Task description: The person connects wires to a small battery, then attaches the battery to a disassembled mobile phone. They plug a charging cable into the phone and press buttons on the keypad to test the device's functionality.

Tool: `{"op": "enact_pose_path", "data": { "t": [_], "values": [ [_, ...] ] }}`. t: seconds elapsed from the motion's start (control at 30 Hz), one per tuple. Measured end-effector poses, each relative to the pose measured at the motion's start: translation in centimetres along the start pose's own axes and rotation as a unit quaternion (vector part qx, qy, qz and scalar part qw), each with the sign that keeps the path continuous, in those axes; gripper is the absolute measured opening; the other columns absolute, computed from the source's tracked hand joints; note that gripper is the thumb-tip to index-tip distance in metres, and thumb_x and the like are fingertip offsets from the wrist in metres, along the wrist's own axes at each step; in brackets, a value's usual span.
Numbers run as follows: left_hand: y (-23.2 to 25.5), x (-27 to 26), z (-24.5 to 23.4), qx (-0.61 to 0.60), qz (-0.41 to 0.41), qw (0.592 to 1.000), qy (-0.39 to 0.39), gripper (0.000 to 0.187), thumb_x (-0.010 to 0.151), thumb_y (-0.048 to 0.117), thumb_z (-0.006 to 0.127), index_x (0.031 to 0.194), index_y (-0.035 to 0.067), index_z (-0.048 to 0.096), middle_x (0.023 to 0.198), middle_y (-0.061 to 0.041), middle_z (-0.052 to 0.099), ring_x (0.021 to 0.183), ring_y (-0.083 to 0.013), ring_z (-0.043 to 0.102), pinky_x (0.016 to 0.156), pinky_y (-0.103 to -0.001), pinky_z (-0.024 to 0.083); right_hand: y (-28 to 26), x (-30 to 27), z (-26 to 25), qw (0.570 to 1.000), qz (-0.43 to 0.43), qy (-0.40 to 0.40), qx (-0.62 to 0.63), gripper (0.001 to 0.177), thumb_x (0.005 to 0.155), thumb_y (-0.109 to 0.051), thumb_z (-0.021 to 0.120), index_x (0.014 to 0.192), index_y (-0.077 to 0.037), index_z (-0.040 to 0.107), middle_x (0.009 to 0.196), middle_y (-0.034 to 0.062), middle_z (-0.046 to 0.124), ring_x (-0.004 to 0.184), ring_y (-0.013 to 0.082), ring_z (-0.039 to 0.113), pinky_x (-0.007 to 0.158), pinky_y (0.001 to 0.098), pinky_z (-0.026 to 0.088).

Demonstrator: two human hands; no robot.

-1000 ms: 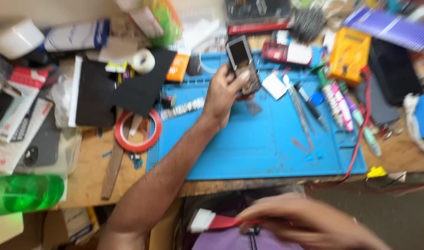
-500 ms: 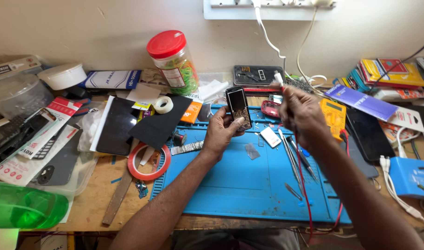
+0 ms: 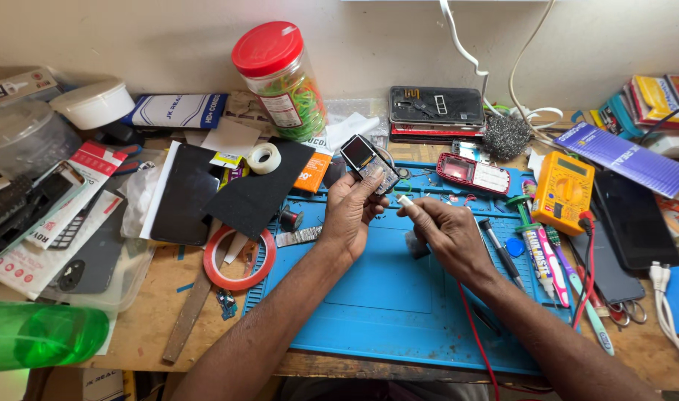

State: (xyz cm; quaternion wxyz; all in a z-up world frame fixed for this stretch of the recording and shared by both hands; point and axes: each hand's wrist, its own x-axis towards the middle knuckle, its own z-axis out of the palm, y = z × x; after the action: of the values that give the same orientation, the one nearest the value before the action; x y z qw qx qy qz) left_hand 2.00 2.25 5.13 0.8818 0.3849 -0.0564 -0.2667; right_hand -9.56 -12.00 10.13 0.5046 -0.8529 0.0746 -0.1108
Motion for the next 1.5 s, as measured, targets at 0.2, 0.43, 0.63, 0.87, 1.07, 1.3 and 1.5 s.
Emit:
{"op": "enact_pose_path", "data": {
  "t": [0.2, 0.43, 0.63, 0.87, 1.07, 1.3, 1.5],
  "values": [
    [-0.2, -0.4, 0.4, 0.000, 0.000, 1.000, 0.004, 0.022, 0.092, 0.020, 0.078, 0.106, 0.010, 0.065, 0.085, 0.001, 0.069, 0.063, -0.0059, 0.059, 0.056, -0.020, 0.046, 0.1, 0.4, 0.5, 0.999, 0.020, -0.037, 0.005, 0.030, 0.103, -0.030, 0.057, 0.099, -0.006, 0.075, 0.051, -0.0009, 0.056, 0.045, 0.0076, 0.054, 0.043, 0.0278, 0.046],
    [0.1, -0.8, 1.0, 0.005, -0.009, 1.000, 0.010, 0.022, 0.093, 0.021, 0.076, 0.105, 0.008, 0.063, 0.085, 0.000, 0.068, 0.064, -0.0057, 0.058, 0.057, -0.021, 0.045, 0.7, 0.5, 0.6, 0.999, 0.001, -0.050, -0.017, 0.030, 0.104, -0.029, 0.053, 0.102, -0.007, 0.073, 0.050, -0.0015, 0.055, 0.044, 0.0076, 0.052, 0.042, 0.0284, 0.043],
    [0.4, -1.1, 1.2, 0.015, 0.000, 1.000, 0.009, 0.025, 0.094, 0.022, 0.075, 0.108, 0.007, 0.061, 0.087, -0.001, 0.067, 0.066, -0.0061, 0.058, 0.058, -0.022, 0.045, 0.7, 0.4, 0.7, 0.998, 0.021, -0.057, -0.021, 0.033, 0.105, -0.031, 0.052, 0.099, -0.008, 0.075, 0.049, -0.0005, 0.054, 0.044, 0.0079, 0.051, 0.042, 0.0285, 0.042],
    [0.2, -1.2, 1.8, 0.098, 0.099, 0.990, 0.013, 0.028, 0.095, 0.022, 0.073, 0.113, 0.007, 0.058, 0.090, 0.000, 0.068, 0.069, -0.0043, 0.052, 0.060, -0.023, 0.042, 1.0, 0.4, 0.7, 0.998, 0.017, -0.055, -0.025, 0.036, 0.104, -0.034, 0.052, 0.095, -0.008, 0.075, 0.049, -0.0007, 0.057, 0.043, 0.0082, 0.052, 0.041, 0.0287, 0.040],
    [0.1, -1.2, 1.8, 0.089, 0.106, 0.990, 0.009, 0.028, 0.096, 0.020, 0.073, 0.116, 0.006, 0.058, 0.093, -0.002, 0.068, 0.071, -0.0042, 0.051, 0.061, -0.023, 0.040, 0.7, 0.3, 0.6, 0.997, 0.020, -0.048, -0.051, 0.037, 0.104, -0.034, 0.052, 0.094, -0.008, 0.075, 0.047, -0.0003, 0.056, 0.042, 0.0090, 0.052, 0.040, 0.0294, 0.040],
    [-0.2, -1.4, 2.2, 0.081, 0.153, 0.984, -0.029, 0.034, 0.097, 0.012, 0.071, 0.127, 0.004, 0.055, 0.109, -0.002, 0.067, 0.097, -0.0058, 0.064, 0.086, -0.024, 0.055, 0.7, 0.3, 0.7, 0.997, 0.029, -0.053, -0.048, 0.037, 0.104, -0.034, 0.051, 0.092, -0.007, 0.075, 0.048, -0.0001, 0.056, 0.043, 0.0089, 0.052, 0.042, 0.0291, 0.040],
    [-0.8, -1.5, 1.7, 0.125, 0.108, 0.986, -0.011, 0.035, 0.097, 0.013, 0.073, 0.127, 0.007, 0.056, 0.098, -0.001, 0.064, 0.077, -0.0043, 0.052, 0.063, -0.023, 0.042, 1.1, -0.2, 1.0, 0.996, 0.052, -0.062, -0.032, 0.039, 0.104, -0.036, 0.052, 0.090, -0.007, 0.075, 0.050, 0.0010, 0.057, 0.044, 0.0094, 0.051, 0.043, 0.0291, 0.040]
  ]
}}
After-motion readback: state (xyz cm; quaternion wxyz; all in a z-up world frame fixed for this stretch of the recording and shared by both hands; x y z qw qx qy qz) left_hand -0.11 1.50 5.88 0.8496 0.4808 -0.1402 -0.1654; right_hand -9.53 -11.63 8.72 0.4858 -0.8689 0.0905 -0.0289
